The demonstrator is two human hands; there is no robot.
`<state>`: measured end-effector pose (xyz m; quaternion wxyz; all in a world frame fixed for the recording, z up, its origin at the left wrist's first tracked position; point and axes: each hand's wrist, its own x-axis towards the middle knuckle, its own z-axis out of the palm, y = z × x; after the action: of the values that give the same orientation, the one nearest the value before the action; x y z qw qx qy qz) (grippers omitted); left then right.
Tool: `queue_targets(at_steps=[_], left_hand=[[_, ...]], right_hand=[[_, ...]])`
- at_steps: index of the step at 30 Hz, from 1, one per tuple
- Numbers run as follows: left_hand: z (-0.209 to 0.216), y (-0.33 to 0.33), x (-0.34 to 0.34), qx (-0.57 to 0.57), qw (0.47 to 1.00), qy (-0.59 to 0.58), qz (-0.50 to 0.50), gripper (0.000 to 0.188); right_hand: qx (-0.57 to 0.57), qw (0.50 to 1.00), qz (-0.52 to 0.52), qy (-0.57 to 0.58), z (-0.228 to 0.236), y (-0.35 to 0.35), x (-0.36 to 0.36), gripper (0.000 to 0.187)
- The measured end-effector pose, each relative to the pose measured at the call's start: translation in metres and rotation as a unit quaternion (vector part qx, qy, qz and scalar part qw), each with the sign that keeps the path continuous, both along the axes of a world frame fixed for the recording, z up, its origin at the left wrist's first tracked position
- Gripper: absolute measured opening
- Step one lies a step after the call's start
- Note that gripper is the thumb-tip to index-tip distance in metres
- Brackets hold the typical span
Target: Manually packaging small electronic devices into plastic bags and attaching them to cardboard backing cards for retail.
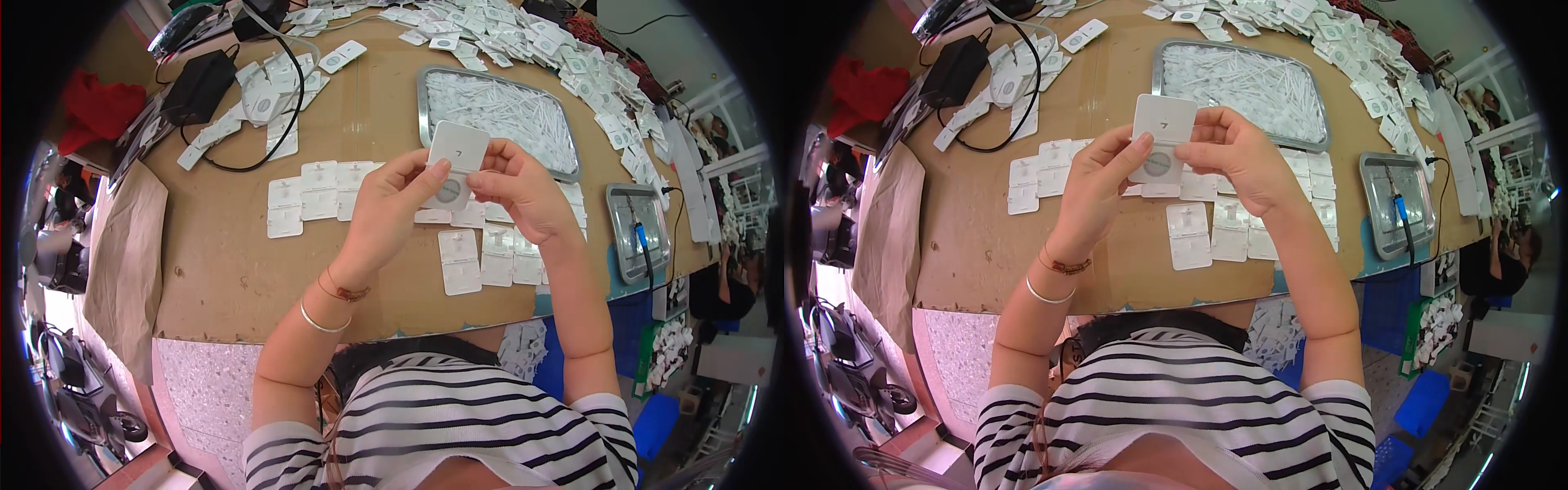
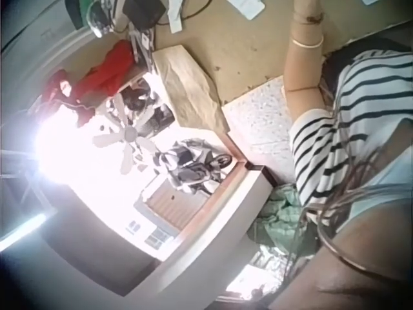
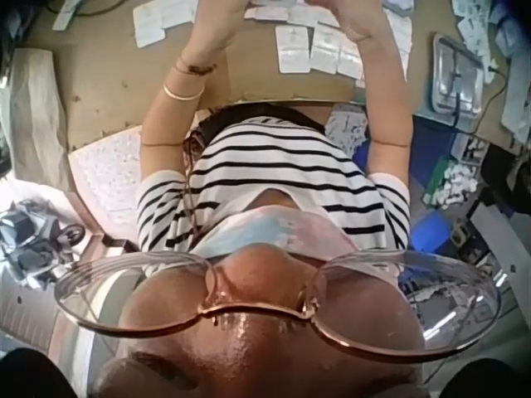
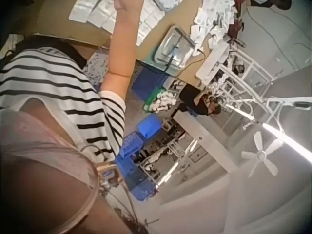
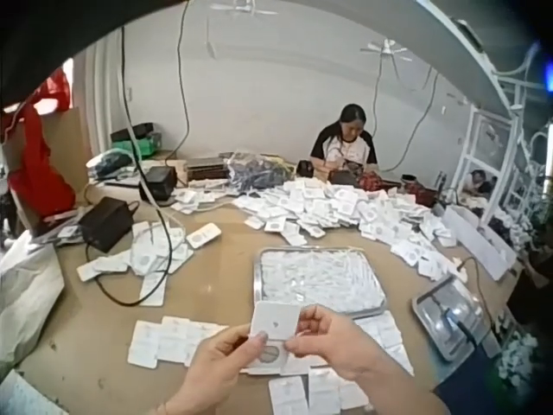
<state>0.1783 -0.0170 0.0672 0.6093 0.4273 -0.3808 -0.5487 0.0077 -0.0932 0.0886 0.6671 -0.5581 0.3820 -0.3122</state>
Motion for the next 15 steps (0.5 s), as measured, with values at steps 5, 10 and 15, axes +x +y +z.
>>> queue_targets(at_steps=[5, 10, 15], left_hand=[[-0.0083, 0.001, 0.001, -0.027, 0.998, -0.06, 0.021, 0.026], [-0.0013, 0.0058, -0.0052, -0.044, 0.996, -0.072, 0.035, 0.023], [-0.0086, 0.0038, -0.0013, -0.075, 0.993, -0.082, 0.044, 0.02]], right_hand=[[0.123, 0.99, 0.058, -0.026, -0.0068, -0.001, -0.002, 0.018], [0.075, 0.996, 0.053, -0.023, -0.009, 0.0012, -0.0052, 0.016], [0.09, 0.994, 0.055, -0.039, -0.0067, 0.0032, -0.0025, 0.01]])
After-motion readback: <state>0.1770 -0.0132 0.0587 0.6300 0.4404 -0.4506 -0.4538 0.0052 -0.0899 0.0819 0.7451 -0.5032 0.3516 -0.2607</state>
